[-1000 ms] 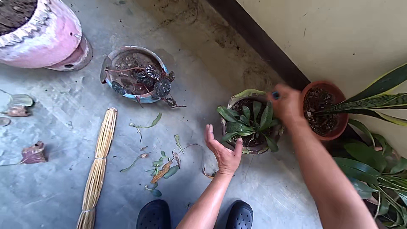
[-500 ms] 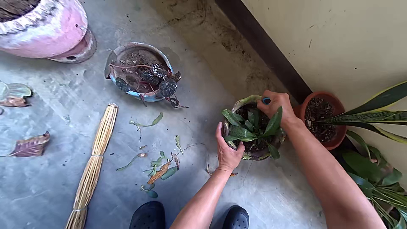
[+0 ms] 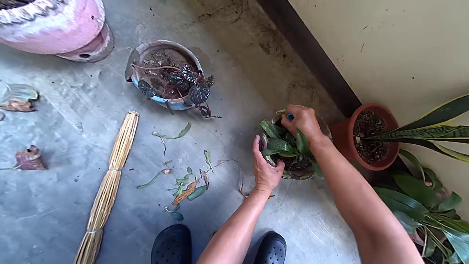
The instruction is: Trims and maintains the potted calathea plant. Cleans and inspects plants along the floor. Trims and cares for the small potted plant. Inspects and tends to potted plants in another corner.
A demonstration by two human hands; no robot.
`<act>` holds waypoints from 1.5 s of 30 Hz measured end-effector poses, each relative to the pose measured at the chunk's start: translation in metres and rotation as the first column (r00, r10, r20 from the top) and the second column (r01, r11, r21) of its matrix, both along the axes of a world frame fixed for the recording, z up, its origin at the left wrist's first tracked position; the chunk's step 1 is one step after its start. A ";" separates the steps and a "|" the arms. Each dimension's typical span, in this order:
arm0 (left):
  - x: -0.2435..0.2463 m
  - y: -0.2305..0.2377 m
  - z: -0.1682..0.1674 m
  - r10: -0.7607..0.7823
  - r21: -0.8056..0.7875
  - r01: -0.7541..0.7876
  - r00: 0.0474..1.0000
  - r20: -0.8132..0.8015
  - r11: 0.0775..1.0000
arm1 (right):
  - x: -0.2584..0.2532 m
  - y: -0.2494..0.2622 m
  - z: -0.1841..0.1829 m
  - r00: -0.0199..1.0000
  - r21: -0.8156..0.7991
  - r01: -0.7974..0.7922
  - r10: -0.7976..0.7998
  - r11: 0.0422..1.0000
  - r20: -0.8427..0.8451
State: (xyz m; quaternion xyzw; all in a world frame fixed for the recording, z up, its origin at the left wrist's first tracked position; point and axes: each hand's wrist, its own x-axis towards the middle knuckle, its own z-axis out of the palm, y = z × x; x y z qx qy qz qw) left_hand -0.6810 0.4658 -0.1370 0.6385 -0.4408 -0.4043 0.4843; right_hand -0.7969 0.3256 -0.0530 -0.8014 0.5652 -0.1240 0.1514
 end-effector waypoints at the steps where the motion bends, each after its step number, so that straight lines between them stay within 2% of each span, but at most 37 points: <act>1: 0.001 -0.002 0.001 -0.004 0.003 0.004 1.000 0.009 1.000 | 0.002 -0.004 0.008 0.999 0.062 -0.026 0.028 0.998 -0.030; 3: 0.004 -0.003 0.003 -0.020 0.024 0.019 1.000 0.017 1.000 | 0.001 -0.013 0.034 0.996 0.183 -0.015 0.030 0.983 -0.079; 4: 0.004 -0.004 0.003 -0.025 0.027 0.024 1.000 0.016 0.999 | -0.002 -0.015 0.042 0.997 0.160 -0.005 0.017 0.987 -0.078; 7: 0.002 0.001 0.001 -0.021 0.022 0.020 1.000 0.018 1.000 | -0.005 -0.010 0.019 0.999 0.045 -0.005 0.007 0.999 -0.048; 9: 0.001 -0.001 0.000 -0.018 -0.002 0.018 1.000 0.023 1.000 | -0.003 -0.006 0.013 0.997 0.099 -0.042 0.049 0.994 -0.067; 11: 0.002 -0.002 0.001 -0.014 -0.001 0.014 1.000 0.026 1.000 | -0.005 -0.012 0.032 0.993 0.198 -0.040 0.061 0.979 -0.103; 13: 0.002 -0.001 0.003 -0.018 0.016 0.017 1.000 0.018 1.000 | -0.020 -0.011 0.040 0.995 0.099 0.002 0.008 0.995 -0.098; 16: 0.002 0.000 0.003 -0.020 0.030 0.020 1.000 0.015 0.999 | -0.029 -0.001 0.011 0.995 -0.030 0.091 -0.092 0.995 -0.044; 17: 0.002 0.001 0.003 -0.023 0.027 0.023 1.000 0.017 0.999 | -0.030 0.002 0.008 0.995 -0.020 0.089 -0.090 0.996 -0.033; 20: 0.001 -0.002 0.003 -0.020 0.019 0.020 1.000 0.015 1.000 | -0.036 0.000 0.030 0.998 0.081 0.033 -0.029 0.996 -0.049; 22: 0.000 -0.003 0.006 -0.016 0.055 0.016 1.000 0.004 0.998 | -0.048 0.003 0.029 0.994 0.029 0.103 -0.102 0.994 -0.032; 25: 0.000 -0.002 0.008 -0.022 0.105 0.022 1.000 -0.001 0.994 | -0.054 0.013 0.005 0.970 0.022 0.243 -0.243 0.970 -0.030; 27: 0.000 -0.004 0.008 -0.015 0.098 0.014 1.000 0.007 0.995 | -0.055 0.009 0.019 0.974 0.075 0.225 -0.223 0.972 -0.029; 29: -0.001 -0.005 0.009 -0.015 0.100 0.015 1.000 0.003 0.995 | -0.059 0.007 0.034 0.977 0.032 0.210 -0.209 0.977 -0.033; 31: -0.001 -0.004 0.008 -0.004 0.100 0.005 1.000 -0.001 0.995 | -0.064 0.006 0.021 0.967 -0.054 0.247 -0.249 0.968 -0.046; 34: -0.001 -0.002 0.007 -0.013 0.104 0.013 1.000 -0.003 0.994 | -0.058 0.017 -0.008 0.945 0.014 0.315 -0.312 0.949 -0.093; 36: -0.001 -0.003 0.008 -0.011 0.106 0.013 1.000 -0.018 0.994 | -0.062 0.012 0.009 0.954 0.079 0.288 -0.279 0.954 -0.110; 38: 0.000 -0.005 0.008 -0.020 0.106 0.023 0.999 -0.028 0.994 | -0.069 0.008 0.032 0.954 0.062 0.290 -0.283 0.955 -0.102; 39: -0.001 -0.004 0.008 -0.025 0.111 0.029 0.999 -0.033 0.993 | -0.074 0.009 0.034 0.947 0.048 0.309 -0.303 0.950 -0.103; 42: -0.001 0.000 0.007 -0.039 0.113 0.042 0.999 -0.028 0.993 | -0.074 0.026 0.008 0.916 0.056 0.395 -0.388 0.917 -0.102; 45: -0.003 -0.003 0.007 -0.033 0.097 0.035 0.999 -0.022 0.995 | -0.069 0.027 0.025 0.948 0.054 0.312 -0.307 0.949 -0.084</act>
